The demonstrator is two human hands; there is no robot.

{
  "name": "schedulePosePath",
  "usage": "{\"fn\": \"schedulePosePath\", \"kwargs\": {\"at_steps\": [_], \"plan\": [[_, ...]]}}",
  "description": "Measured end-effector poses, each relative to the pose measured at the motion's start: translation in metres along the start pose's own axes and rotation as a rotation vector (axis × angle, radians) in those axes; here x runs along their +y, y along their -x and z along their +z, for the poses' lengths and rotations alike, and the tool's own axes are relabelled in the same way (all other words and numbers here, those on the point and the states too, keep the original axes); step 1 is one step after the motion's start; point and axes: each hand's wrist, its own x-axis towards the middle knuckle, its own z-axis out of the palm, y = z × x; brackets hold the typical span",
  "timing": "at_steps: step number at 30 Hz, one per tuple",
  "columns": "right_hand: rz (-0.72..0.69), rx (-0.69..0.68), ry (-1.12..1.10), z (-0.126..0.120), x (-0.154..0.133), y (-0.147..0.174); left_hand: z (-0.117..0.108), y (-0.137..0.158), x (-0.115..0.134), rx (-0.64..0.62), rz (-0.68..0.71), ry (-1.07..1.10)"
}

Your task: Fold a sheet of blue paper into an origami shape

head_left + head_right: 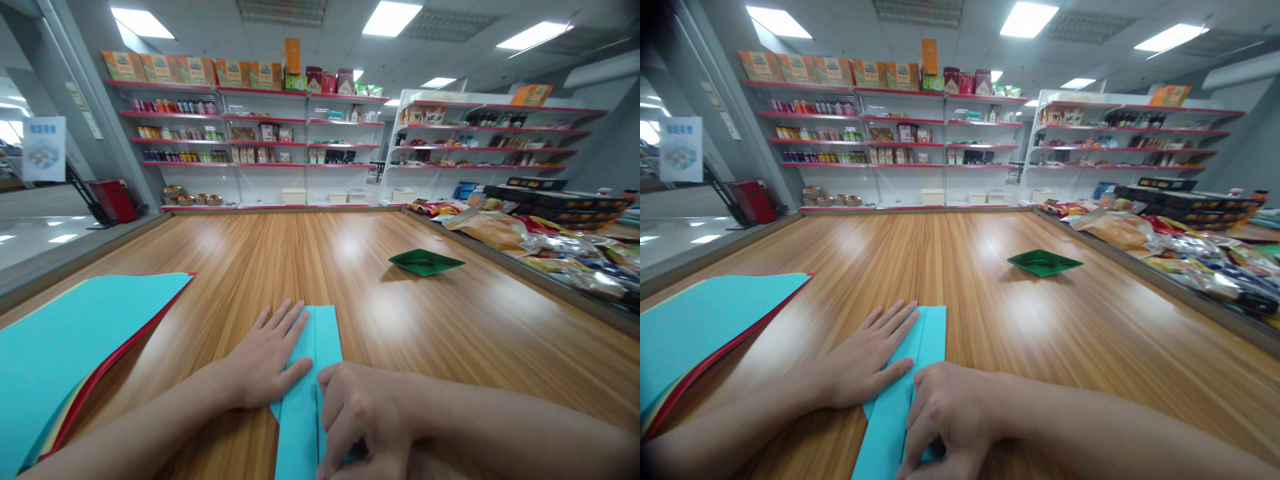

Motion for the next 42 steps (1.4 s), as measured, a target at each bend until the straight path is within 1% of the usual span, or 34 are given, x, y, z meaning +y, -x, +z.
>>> {"fn": "schedulePosePath", "kwargs": {"at_steps": [5,12,17,21,23,30,33,38,42], "plan": [[0.078,0.01,0.041,-0.002,0.0,0.0,0.001,0.0,-0.001,0.004,0.01,-0.016],[0.208,0.001,0.259,-0.005,0.005,-0.001,0.002,0.001,-0.002,0.007,0.015,-0.015],[0.302,0.063,0.341,-0.01,0.012,0.001,0.004,0.001,-0.003,0.021,0.023,-0.013],[0.432,0.137,0.471,-0.012,0.014,0.001,0.005,0.001,-0.003,0.032,0.031,-0.002],[0.475,0.139,0.514,-0.012,0.014,0.001,0.005,0.002,-0.003,0.026,0.031,0.002],[0.487,0.127,0.549,-0.012,0.014,0.002,0.005,0.002,-0.003,0.012,0.039,-0.006],[0.468,0.12,0.587,-0.011,0.015,0.001,0.004,0.003,-0.003,0.007,0.03,-0.007],[0.392,0.117,0.646,-0.012,0.016,0.001,0.003,0.002,-0.003,0.015,0.034,0.003],[0.4,0.128,0.645,-0.012,0.017,0.003,0.002,0.002,-0.002,0.009,0.043,0.007]]}}
